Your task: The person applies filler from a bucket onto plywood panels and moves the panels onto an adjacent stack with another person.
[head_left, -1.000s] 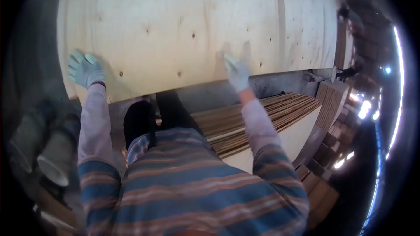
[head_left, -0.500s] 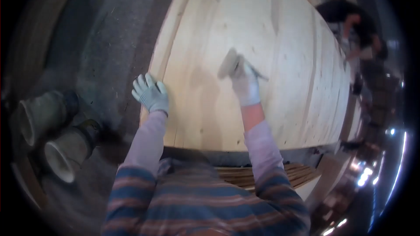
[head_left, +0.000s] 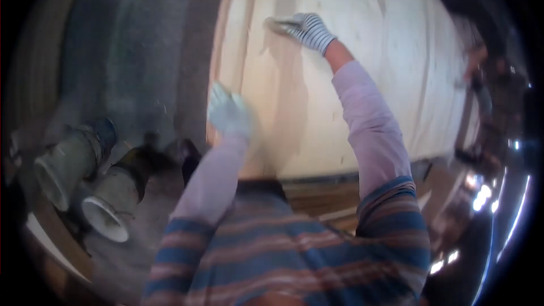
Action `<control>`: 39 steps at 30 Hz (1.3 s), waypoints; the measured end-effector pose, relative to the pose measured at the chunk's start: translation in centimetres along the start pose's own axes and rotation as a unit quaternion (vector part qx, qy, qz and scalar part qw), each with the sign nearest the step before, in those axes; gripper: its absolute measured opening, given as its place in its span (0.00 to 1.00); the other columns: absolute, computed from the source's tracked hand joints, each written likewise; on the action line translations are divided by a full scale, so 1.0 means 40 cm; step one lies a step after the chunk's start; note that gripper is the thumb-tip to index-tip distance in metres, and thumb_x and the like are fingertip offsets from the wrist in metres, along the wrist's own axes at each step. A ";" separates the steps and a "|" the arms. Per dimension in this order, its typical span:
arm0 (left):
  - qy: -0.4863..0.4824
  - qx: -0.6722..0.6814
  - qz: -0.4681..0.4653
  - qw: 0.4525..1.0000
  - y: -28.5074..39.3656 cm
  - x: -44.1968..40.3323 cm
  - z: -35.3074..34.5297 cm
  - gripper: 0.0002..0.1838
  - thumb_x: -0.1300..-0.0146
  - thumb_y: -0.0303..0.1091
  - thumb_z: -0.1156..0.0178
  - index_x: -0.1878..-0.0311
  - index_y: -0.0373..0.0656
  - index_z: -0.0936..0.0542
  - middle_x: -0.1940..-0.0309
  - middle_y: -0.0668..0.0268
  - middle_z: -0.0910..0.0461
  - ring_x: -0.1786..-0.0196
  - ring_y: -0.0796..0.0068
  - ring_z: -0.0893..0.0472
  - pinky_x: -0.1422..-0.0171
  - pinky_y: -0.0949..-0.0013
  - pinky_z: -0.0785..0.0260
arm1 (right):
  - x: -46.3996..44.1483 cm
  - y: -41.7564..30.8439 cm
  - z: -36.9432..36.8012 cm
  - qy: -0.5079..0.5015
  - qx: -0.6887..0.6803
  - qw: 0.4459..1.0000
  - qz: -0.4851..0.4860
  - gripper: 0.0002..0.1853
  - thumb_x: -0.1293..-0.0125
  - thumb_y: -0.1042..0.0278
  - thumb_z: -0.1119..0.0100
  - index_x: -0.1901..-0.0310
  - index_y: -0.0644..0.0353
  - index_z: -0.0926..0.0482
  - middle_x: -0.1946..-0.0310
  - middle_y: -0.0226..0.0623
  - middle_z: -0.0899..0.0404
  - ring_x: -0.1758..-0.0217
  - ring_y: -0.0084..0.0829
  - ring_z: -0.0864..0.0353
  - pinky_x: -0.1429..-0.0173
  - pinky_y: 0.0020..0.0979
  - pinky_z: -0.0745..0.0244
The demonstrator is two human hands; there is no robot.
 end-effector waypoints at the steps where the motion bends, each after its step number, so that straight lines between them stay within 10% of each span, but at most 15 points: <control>1: 0.013 -0.016 0.001 1.000 0.000 0.008 0.004 0.32 0.36 0.41 0.50 0.32 0.36 0.40 0.41 0.52 0.30 0.45 0.50 0.26 0.42 0.54 0.33 | 0.138 -0.049 -0.076 0.009 -0.025 1.000 -0.009 0.16 0.36 0.56 0.41 0.48 0.46 0.18 0.56 0.36 0.16 0.57 0.34 0.17 0.48 0.30 0.24; 3: 0.004 -0.005 0.003 1.000 0.001 0.019 -0.015 0.33 0.36 0.46 0.50 0.32 0.36 0.40 0.42 0.50 0.31 0.46 0.49 0.26 0.42 0.52 0.34 | 0.403 -0.122 -0.256 0.036 -0.323 0.936 -0.133 0.14 0.35 0.61 0.43 0.49 0.47 0.18 0.56 0.37 0.16 0.54 0.36 0.18 0.46 0.30 0.24; 4: 0.001 0.009 0.003 1.000 -0.008 0.015 -0.023 0.35 0.36 0.48 0.51 0.32 0.35 0.41 0.42 0.49 0.31 0.46 0.48 0.27 0.42 0.51 0.34 | 0.533 -0.169 -0.366 0.059 -0.571 0.788 -0.221 0.14 0.35 0.65 0.44 0.49 0.47 0.18 0.56 0.37 0.17 0.53 0.38 0.18 0.45 0.31 0.24; 5: -0.009 0.036 -0.024 0.999 -0.006 0.015 -0.022 0.35 0.37 0.48 0.50 0.32 0.34 0.42 0.42 0.47 0.32 0.45 0.47 0.27 0.41 0.50 0.35 | 0.649 -0.235 -0.388 0.124 -0.322 0.931 -0.122 0.15 0.37 0.69 0.44 0.49 0.48 0.18 0.55 0.37 0.17 0.51 0.38 0.19 0.44 0.32 0.24; 7: -0.023 0.080 -0.068 0.994 -0.026 0.021 -0.004 0.37 0.37 0.50 0.50 0.32 0.33 0.43 0.42 0.45 0.33 0.45 0.45 0.28 0.40 0.50 0.35 | 0.839 -0.377 -0.510 0.179 -0.027 0.981 -0.069 0.21 0.44 0.77 0.42 0.47 0.49 0.21 0.52 0.37 0.19 0.49 0.39 0.19 0.43 0.35 0.24; 11: 0.002 0.062 -0.150 0.987 -0.035 0.033 -0.020 0.40 0.38 0.51 0.50 0.32 0.30 0.46 0.40 0.42 0.36 0.43 0.43 0.30 0.39 0.48 0.36 | 0.895 -0.546 -0.566 0.345 -0.054 0.904 -0.246 0.14 0.39 0.72 0.41 0.51 0.58 0.19 0.55 0.41 0.18 0.51 0.37 0.18 0.42 0.33 0.26; 16: -0.045 0.009 -0.120 0.992 -0.009 0.045 -0.022 0.42 0.38 0.52 0.50 0.30 0.31 0.47 0.38 0.40 0.37 0.41 0.44 0.31 0.37 0.51 0.34 | 0.976 -0.445 -0.463 0.493 -0.465 0.635 -0.371 0.13 0.34 0.69 0.44 0.52 0.67 0.20 0.57 0.36 0.17 0.55 0.30 0.20 0.47 0.29 0.27; 21: -0.049 0.004 -0.100 0.994 -0.013 0.042 -0.021 0.41 0.36 0.53 0.50 0.29 0.33 0.48 0.36 0.43 0.39 0.37 0.47 0.33 0.34 0.55 0.35 | 0.915 -0.130 -0.354 0.418 -0.165 0.812 -0.371 0.12 0.38 0.71 0.42 0.54 0.64 0.19 0.60 0.45 0.17 0.59 0.34 0.18 0.51 0.28 0.25; 24: -0.035 0.003 -0.101 0.994 -0.009 0.039 -0.033 0.41 0.35 0.53 0.50 0.29 0.33 0.47 0.36 0.44 0.38 0.36 0.47 0.33 0.34 0.54 0.36 | 0.811 -0.155 -0.299 0.133 -0.173 0.933 -0.286 0.13 0.39 0.72 0.40 0.53 0.61 0.18 0.59 0.44 0.17 0.61 0.34 0.17 0.52 0.29 0.24; 27: -0.030 0.004 -0.102 0.994 -0.010 0.043 -0.033 0.41 0.35 0.54 0.50 0.29 0.34 0.48 0.36 0.43 0.38 0.35 0.48 0.34 0.32 0.54 0.38 | 0.905 -0.180 -0.489 0.269 -0.762 0.520 -0.279 0.13 0.41 0.74 0.40 0.53 0.59 0.18 0.59 0.42 0.17 0.59 0.36 0.17 0.52 0.32 0.23; 29: -0.021 -0.003 -0.109 0.994 -0.018 0.039 -0.045 0.41 0.35 0.53 0.50 0.29 0.34 0.48 0.36 0.42 0.38 0.36 0.48 0.34 0.32 0.54 0.38 | 0.940 -0.257 -0.478 0.381 -0.300 0.834 -0.265 0.15 0.42 0.75 0.41 0.52 0.58 0.18 0.59 0.42 0.17 0.57 0.38 0.17 0.50 0.34 0.23; 30: -0.015 0.001 -0.110 0.994 -0.019 0.037 -0.051 0.41 0.35 0.53 0.50 0.29 0.33 0.48 0.37 0.42 0.37 0.36 0.48 0.33 0.33 0.54 0.38 | 0.944 -0.335 -0.489 0.390 -0.024 0.891 -0.232 0.15 0.43 0.76 0.41 0.52 0.57 0.19 0.58 0.42 0.17 0.55 0.39 0.18 0.50 0.35 0.23; 35: 0.027 -0.005 -0.145 0.989 -0.059 0.020 -0.076 0.40 0.37 0.55 0.49 0.31 0.35 0.43 0.39 0.44 0.34 0.38 0.51 0.30 0.36 0.56 0.35 | 0.850 -0.568 -0.597 0.428 -0.055 0.829 -0.357 0.19 0.45 0.73 0.42 0.50 0.58 0.20 0.56 0.43 0.18 0.54 0.44 0.19 0.50 0.38 0.22; 37: -0.162 0.111 -0.180 0.964 -0.054 -0.002 -0.103 0.36 0.36 0.54 0.48 0.35 0.35 0.35 0.42 0.48 0.29 0.41 0.54 0.27 0.37 0.57 0.33 | 0.861 -0.595 -0.666 0.426 -0.118 0.820 -0.363 0.17 0.44 0.69 0.40 0.51 0.58 0.19 0.58 0.42 0.17 0.57 0.39 0.17 0.54 0.36 0.22; 39: -0.215 0.114 -0.271 0.931 -0.010 -0.032 -0.134 0.35 0.36 0.54 0.48 0.37 0.34 0.35 0.43 0.47 0.28 0.42 0.52 0.27 0.38 0.56 0.34 | 0.963 -0.633 -0.758 0.452 -0.441 0.630 -0.452 0.15 0.41 0.63 0.38 0.53 0.58 0.17 0.59 0.39 0.16 0.60 0.32 0.18 0.58 0.35 0.23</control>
Point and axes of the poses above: each hand's wrist, its own x-axis away from the middle knuckle, its own z-axis out of the back of the hand, y = z × x, the point moved 5 cm from there along -x, towards the middle knuckle
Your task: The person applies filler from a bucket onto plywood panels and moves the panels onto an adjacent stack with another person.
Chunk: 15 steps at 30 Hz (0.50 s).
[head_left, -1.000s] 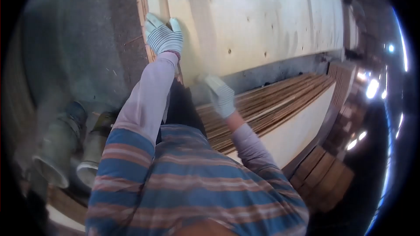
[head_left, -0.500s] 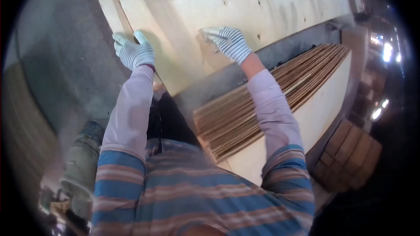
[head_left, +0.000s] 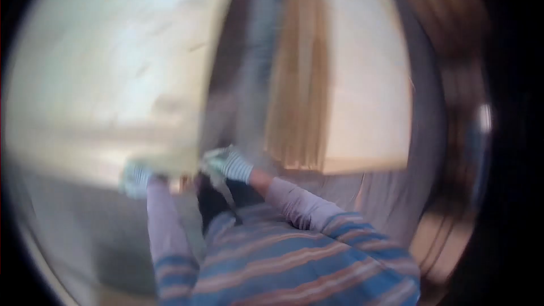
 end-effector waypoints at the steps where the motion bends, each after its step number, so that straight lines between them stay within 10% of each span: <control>1: -0.013 -0.019 -0.042 0.999 0.024 -0.018 -0.013 0.35 0.37 0.54 0.48 0.37 0.33 0.34 0.44 0.46 0.28 0.43 0.51 0.27 0.38 0.55 0.34 | 0.062 0.012 0.067 0.039 -0.140 0.983 -0.116 0.15 0.40 0.61 0.38 0.54 0.58 0.17 0.60 0.37 0.16 0.62 0.29 0.18 0.60 0.34 0.23; 4: 0.033 -0.122 -0.145 0.981 0.107 0.040 -0.024 0.34 0.37 0.54 0.48 0.39 0.32 0.33 0.46 0.44 0.27 0.44 0.49 0.27 0.40 0.52 0.34 | 0.341 0.140 0.147 0.112 -0.479 0.848 -0.196 0.16 0.35 0.61 0.42 0.50 0.59 0.19 0.60 0.39 0.17 0.62 0.32 0.18 0.61 0.36 0.23; 7: -0.044 -0.051 -0.340 0.938 0.262 0.288 -0.092 0.34 0.37 0.54 0.47 0.41 0.30 0.31 0.47 0.42 0.27 0.45 0.47 0.27 0.41 0.50 0.35 | 0.615 0.181 0.206 0.220 -0.661 0.716 0.040 0.21 0.30 0.63 0.49 0.39 0.62 0.30 0.56 0.45 0.20 0.57 0.40 0.18 0.55 0.40 0.22; 10: -0.214 0.047 -0.621 0.752 0.493 0.684 -0.252 0.30 0.38 0.46 0.47 0.39 0.31 0.32 0.48 0.41 0.28 0.43 0.43 0.30 0.38 0.50 0.37 | 0.858 0.400 0.196 0.442 -0.772 0.456 0.033 0.22 0.28 0.59 0.53 0.40 0.65 0.32 0.52 0.44 0.21 0.49 0.41 0.20 0.47 0.41 0.23; 12: -0.266 0.072 -0.778 0.565 0.551 0.912 -0.397 0.30 0.41 0.42 0.45 0.40 0.32 0.32 0.46 0.43 0.28 0.41 0.43 0.31 0.34 0.52 0.40 | 0.959 0.381 0.314 0.579 -0.602 0.545 0.071 0.20 0.30 0.63 0.51 0.42 0.65 0.30 0.49 0.43 0.23 0.45 0.39 0.23 0.41 0.39 0.26; 14: -0.460 -0.066 -0.745 0.478 0.600 1.152 -0.523 0.31 0.43 0.42 0.44 0.39 0.34 0.32 0.42 0.47 0.30 0.36 0.45 0.34 0.31 0.48 0.45 | 1.050 0.489 0.384 0.689 -0.336 0.643 0.002 0.19 0.32 0.69 0.49 0.41 0.65 0.30 0.45 0.43 0.25 0.41 0.36 0.25 0.36 0.37 0.29; 15: -0.457 -0.069 -0.783 0.417 0.596 1.252 -0.555 0.30 0.43 0.42 0.44 0.39 0.37 0.31 0.40 0.49 0.31 0.34 0.47 0.36 0.31 0.46 0.48 | 1.081 0.526 0.419 0.728 -0.336 0.598 0.000 0.19 0.33 0.70 0.48 0.41 0.66 0.30 0.45 0.43 0.25 0.41 0.36 0.25 0.35 0.37 0.29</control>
Point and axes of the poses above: each hand's wrist, its own x-axis away from the middle knuckle, its own z-axis out of the back of the hand, y = z × x, the point moved 5 cm from there along -x, towards the middle knuckle
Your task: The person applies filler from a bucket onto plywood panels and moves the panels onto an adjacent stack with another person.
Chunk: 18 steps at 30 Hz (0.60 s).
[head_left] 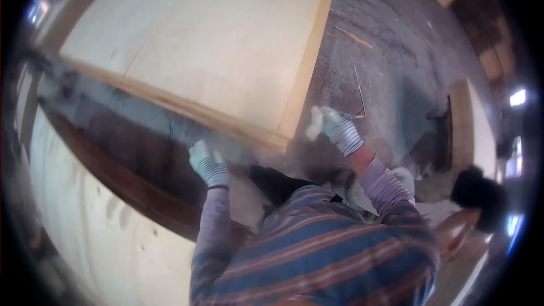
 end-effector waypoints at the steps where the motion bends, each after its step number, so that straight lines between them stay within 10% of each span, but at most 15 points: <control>1: -0.024 -0.024 -0.059 0.998 0.060 -0.084 -0.074 0.30 0.44 0.42 0.43 0.38 0.39 0.31 0.38 0.52 0.32 0.32 0.49 0.38 0.30 0.43 0.50 | -0.048 -0.001 0.031 0.056 -0.013 0.998 0.013 0.19 0.33 0.72 0.48 0.41 0.66 0.30 0.44 0.42 0.25 0.41 0.35 0.25 0.35 0.36 0.30; 3: -0.076 -0.070 -0.136 0.985 0.133 -0.252 -0.210 0.30 0.44 0.43 0.44 0.38 0.43 0.31 0.36 0.56 0.33 0.30 0.52 0.41 0.29 0.41 0.53 | -0.163 -0.109 0.029 0.223 -0.355 0.903 -0.089 0.18 0.33 0.72 0.48 0.42 0.67 0.29 0.46 0.41 0.24 0.43 0.34 0.24 0.36 0.36 0.28; 10: -0.116 -0.164 -0.125 0.971 0.161 -0.758 -0.368 0.28 0.41 0.44 0.47 0.35 0.51 0.32 0.32 0.57 0.38 0.31 0.51 0.40 0.31 0.44 0.50 | -0.751 -0.131 0.264 0.210 -0.341 0.915 0.047 0.14 0.33 0.67 0.44 0.48 0.60 0.23 0.54 0.36 0.20 0.51 0.34 0.21 0.45 0.38 0.25; 13: -0.071 -0.184 -0.132 0.971 0.104 -0.785 -0.428 0.31 0.41 0.44 0.46 0.33 0.50 0.34 0.30 0.55 0.41 0.28 0.46 0.45 0.28 0.40 0.56 | -0.964 -0.012 0.404 0.057 -0.360 0.924 0.113 0.13 0.33 0.67 0.44 0.49 0.59 0.21 0.55 0.35 0.19 0.52 0.34 0.20 0.48 0.38 0.24; 14: -0.083 -0.158 -0.116 0.977 0.127 -0.780 -0.454 0.32 0.41 0.45 0.47 0.32 0.50 0.35 0.30 0.55 0.42 0.28 0.46 0.46 0.28 0.40 0.57 | -0.998 0.048 0.487 0.283 -0.166 0.945 0.011 0.13 0.35 0.66 0.42 0.51 0.59 0.19 0.57 0.34 0.17 0.56 0.32 0.18 0.51 0.35 0.22; 17: -0.110 -0.157 -0.106 0.976 0.091 -0.790 -0.439 0.32 0.39 0.46 0.48 0.31 0.49 0.36 0.29 0.53 0.44 0.27 0.44 0.47 0.28 0.39 0.59 | -1.131 -0.023 0.540 0.257 0.397 0.876 -0.092 0.14 0.36 0.66 0.41 0.51 0.63 0.19 0.58 0.34 0.16 0.60 0.28 0.17 0.54 0.30 0.21; 18: -0.113 -0.167 -0.107 0.974 0.088 -0.776 -0.433 0.31 0.38 0.46 0.49 0.31 0.49 0.36 0.29 0.53 0.44 0.27 0.44 0.47 0.28 0.39 0.58 | -1.146 -0.021 0.503 0.180 0.320 0.923 -0.114 0.14 0.36 0.66 0.41 0.51 0.63 0.19 0.59 0.34 0.16 0.61 0.26 0.17 0.54 0.27 0.21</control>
Point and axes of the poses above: each hand's wrist, its own x-axis away from the middle knuckle, its own z-axis out of the back of the hand, y = z × x, the point moved 5 cm from there along -x, towards the middle knuckle
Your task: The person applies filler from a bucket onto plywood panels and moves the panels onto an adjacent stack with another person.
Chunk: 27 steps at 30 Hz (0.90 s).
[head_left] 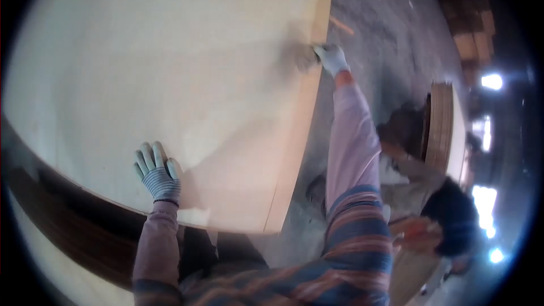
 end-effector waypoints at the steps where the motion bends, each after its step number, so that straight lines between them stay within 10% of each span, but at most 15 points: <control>1: -0.011 -0.008 -0.009 1.000 0.008 0.009 -0.003 0.31 0.37 0.46 0.50 0.31 0.49 0.36 0.29 0.52 0.44 0.27 0.44 0.47 0.28 0.39 0.58 | 0.037 -0.029 -0.044 -0.086 -0.077 0.993 -0.012 0.15 0.36 0.66 0.40 0.51 0.64 0.19 0.59 0.35 0.15 0.62 0.24 0.17 0.53 0.25 0.22; 7: -0.001 -0.055 -0.023 0.998 0.016 0.055 0.013 0.28 0.33 0.47 0.54 0.30 0.52 0.38 0.29 0.56 0.45 0.28 0.46 0.46 0.30 0.41 0.55 | 0.664 -0.020 -0.215 -0.093 0.149 0.965 0.194 0.13 0.37 0.75 0.40 0.50 0.61 0.19 0.54 0.33 0.16 0.50 0.25 0.18 0.45 0.25 0.24; 9: 0.023 -0.076 -0.047 0.996 0.019 0.058 0.019 0.26 0.34 0.47 0.53 0.33 0.52 0.36 0.31 0.58 0.42 0.31 0.50 0.43 0.32 0.43 0.51 | 0.933 0.023 -0.304 -0.072 -0.053 0.990 0.109 0.13 0.38 0.76 0.39 0.51 0.59 0.18 0.52 0.38 0.18 0.47 0.33 0.19 0.43 0.28 0.24; 13: 0.038 -0.090 -0.055 0.994 0.019 0.063 0.028 0.24 0.36 0.47 0.53 0.38 0.50 0.34 0.37 0.59 0.38 0.36 0.54 0.40 0.37 0.47 0.48 | 1.347 -0.060 -0.429 0.008 0.153 0.981 0.120 0.17 0.43 0.80 0.39 0.50 0.57 0.19 0.50 0.44 0.20 0.46 0.42 0.21 0.41 0.32 0.25; 16: -0.016 -0.085 -0.029 0.996 0.015 0.041 -0.017 0.27 0.35 0.50 0.52 0.34 0.53 0.34 0.34 0.60 0.38 0.33 0.53 0.40 0.32 0.48 0.48 | 1.458 -0.019 -0.606 0.169 0.129 0.977 0.005 0.20 0.44 0.81 0.41 0.48 0.57 0.20 0.51 0.47 0.21 0.47 0.44 0.20 0.42 0.34 0.25; 20: 0.060 0.050 -0.331 0.940 -0.089 -0.004 -0.004 0.27 0.36 0.51 0.52 0.38 0.49 0.32 0.36 0.58 0.36 0.34 0.53 0.39 0.32 0.48 0.47 | 1.468 -0.157 -0.649 0.283 -0.131 0.930 -0.196 0.17 0.37 0.77 0.45 0.46 0.65 0.23 0.50 0.48 0.21 0.48 0.39 0.19 0.46 0.34 0.23; 22: 0.037 0.066 -0.272 0.959 -0.309 -0.123 0.018 0.28 0.36 0.52 0.54 0.36 0.49 0.33 0.35 0.57 0.36 0.33 0.52 0.39 0.31 0.48 0.48 | 1.431 -0.210 -0.700 0.301 -0.453 0.803 -0.243 0.15 0.32 0.74 0.49 0.47 0.70 0.24 0.51 0.42 0.21 0.53 0.31 0.20 0.49 0.32 0.22; 27: 0.064 -0.052 -0.046 0.996 -0.790 -0.236 0.002 0.29 0.34 0.50 0.58 0.33 0.49 0.35 0.32 0.55 0.39 0.31 0.50 0.40 0.29 0.46 0.50 | 1.206 -0.165 -0.785 0.290 -0.216 0.927 -0.101 0.14 0.34 0.71 0.44 0.49 0.69 0.22 0.54 0.34 0.19 0.56 0.26 0.20 0.50 0.26 0.25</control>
Point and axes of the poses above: each hand's wrist, its own x-axis away from the middle knuckle, its own z-axis out of the back of the hand, y = z × x, the point moved 5 cm from there along -x, towards the middle knuckle
